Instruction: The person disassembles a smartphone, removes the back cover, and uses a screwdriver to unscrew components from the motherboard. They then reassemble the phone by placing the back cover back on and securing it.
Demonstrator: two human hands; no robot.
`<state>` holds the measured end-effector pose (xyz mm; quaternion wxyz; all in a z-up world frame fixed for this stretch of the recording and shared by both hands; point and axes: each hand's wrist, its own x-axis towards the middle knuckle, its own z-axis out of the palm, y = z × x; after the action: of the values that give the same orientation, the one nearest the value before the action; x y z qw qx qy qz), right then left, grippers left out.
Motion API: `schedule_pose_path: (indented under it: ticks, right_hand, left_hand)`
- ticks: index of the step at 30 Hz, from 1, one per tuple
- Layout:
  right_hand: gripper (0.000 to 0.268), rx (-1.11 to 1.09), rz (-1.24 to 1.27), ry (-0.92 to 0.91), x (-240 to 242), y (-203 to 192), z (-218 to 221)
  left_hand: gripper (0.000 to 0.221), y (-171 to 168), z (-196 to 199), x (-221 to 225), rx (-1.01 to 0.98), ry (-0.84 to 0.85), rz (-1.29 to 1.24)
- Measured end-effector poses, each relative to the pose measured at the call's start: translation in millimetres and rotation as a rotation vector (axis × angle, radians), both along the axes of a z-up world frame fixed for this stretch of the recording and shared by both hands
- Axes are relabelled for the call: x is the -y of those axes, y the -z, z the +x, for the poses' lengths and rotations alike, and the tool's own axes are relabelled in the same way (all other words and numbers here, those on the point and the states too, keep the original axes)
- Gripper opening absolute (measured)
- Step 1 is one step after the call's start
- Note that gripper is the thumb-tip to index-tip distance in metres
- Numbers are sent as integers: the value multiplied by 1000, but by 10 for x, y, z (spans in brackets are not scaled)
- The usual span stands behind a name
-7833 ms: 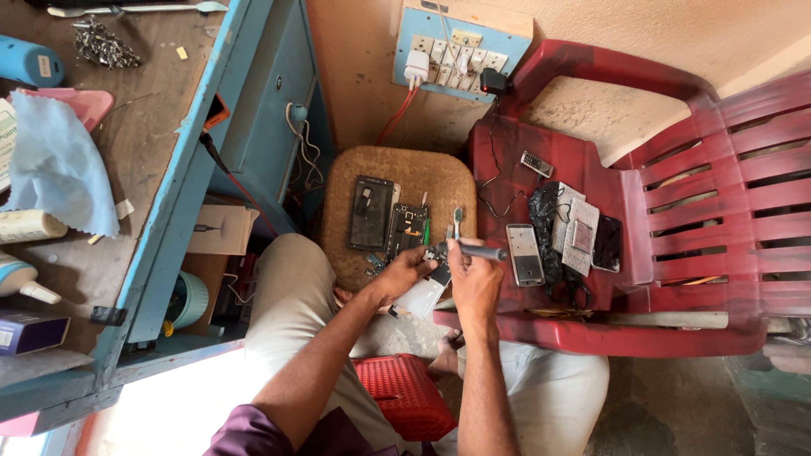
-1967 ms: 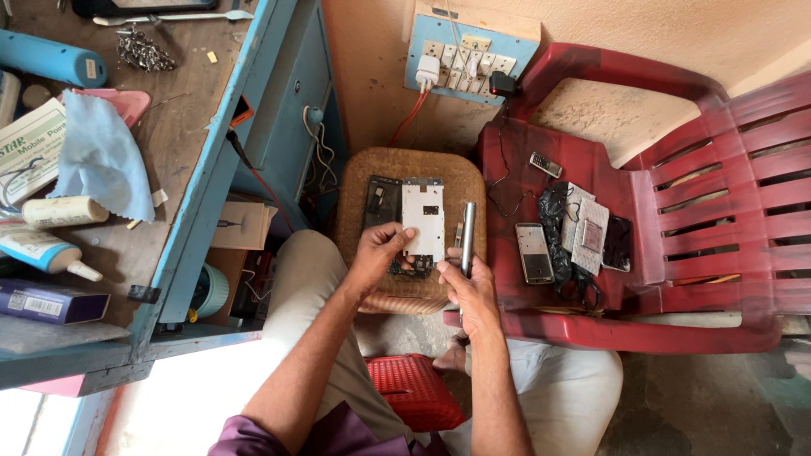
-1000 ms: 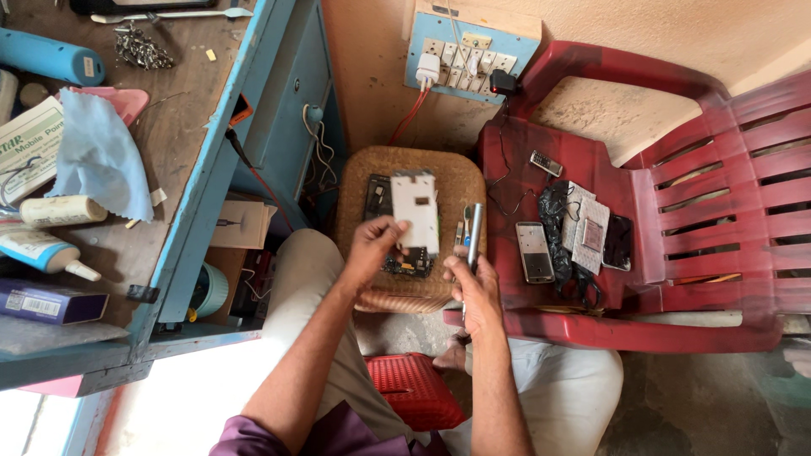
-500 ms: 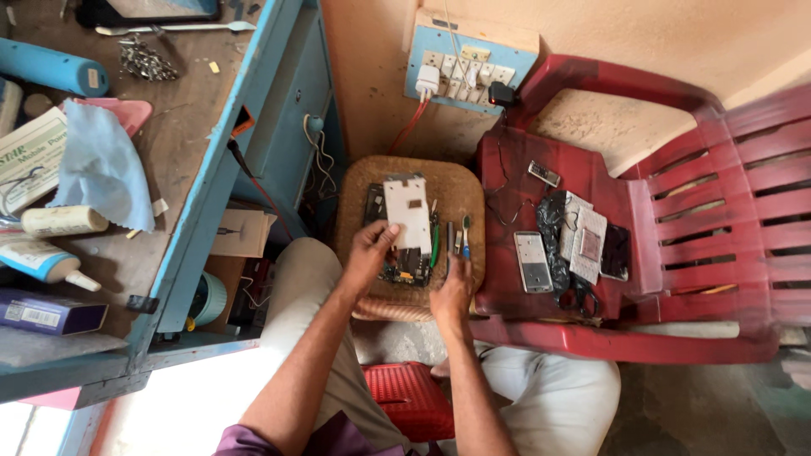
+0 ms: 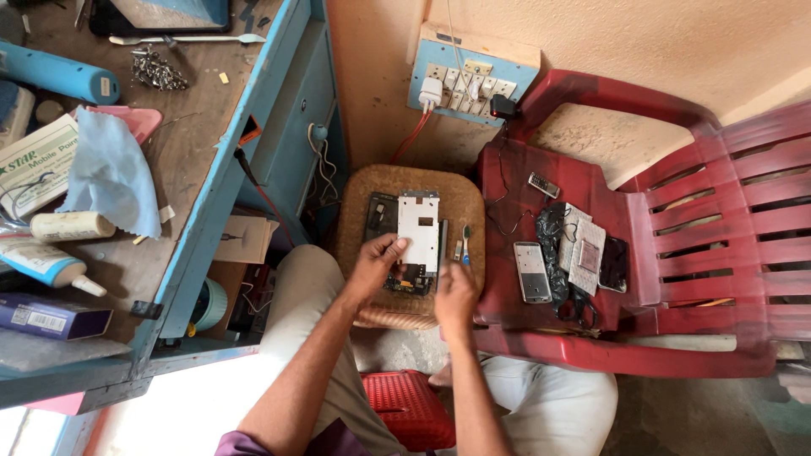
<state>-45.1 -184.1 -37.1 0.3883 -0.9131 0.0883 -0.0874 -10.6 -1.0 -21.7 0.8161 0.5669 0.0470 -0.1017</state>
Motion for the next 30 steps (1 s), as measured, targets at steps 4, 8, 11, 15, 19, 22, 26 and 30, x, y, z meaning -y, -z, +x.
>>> schedule_pose_path:
  ticks: [4, 8, 11, 15, 19, 22, 26, 30]
  right_hand:
    - [28, -278, 840, 141, 132, -419, 23]
    - [30, -227, 914, 6, 116, -693, -121]
    - [27, -187, 893, -29, 75, -788, -149]
    - [20, -151, 832, -49, 37, -800, -191]
    - [18, -184, 664, -102, -34, -812, -228]
    - [20, -182, 625, -124, -80, -879, -243]
    - [23, -220, 611, -161, -97, -1046, -284]
    - [25, -380, 617, -73, -96, -1144, -310]
  left_hand:
    - [27, -65, -49, 49, -48, 110, -63]
    - [30, -133, -96, 84, -79, 213, -187]
    - [31, -180, -133, 89, -100, 245, -326]
    - [27, -162, -110, 67, -158, 122, -333]
    - [21, -63, -27, -36, -75, 40, -421]
    - [21, 27, -31, -33, -62, 51, -447]
    - [21, 58, -36, -3, -63, 86, -492]
    - [21, -58, -54, -13, -64, 75, -510]
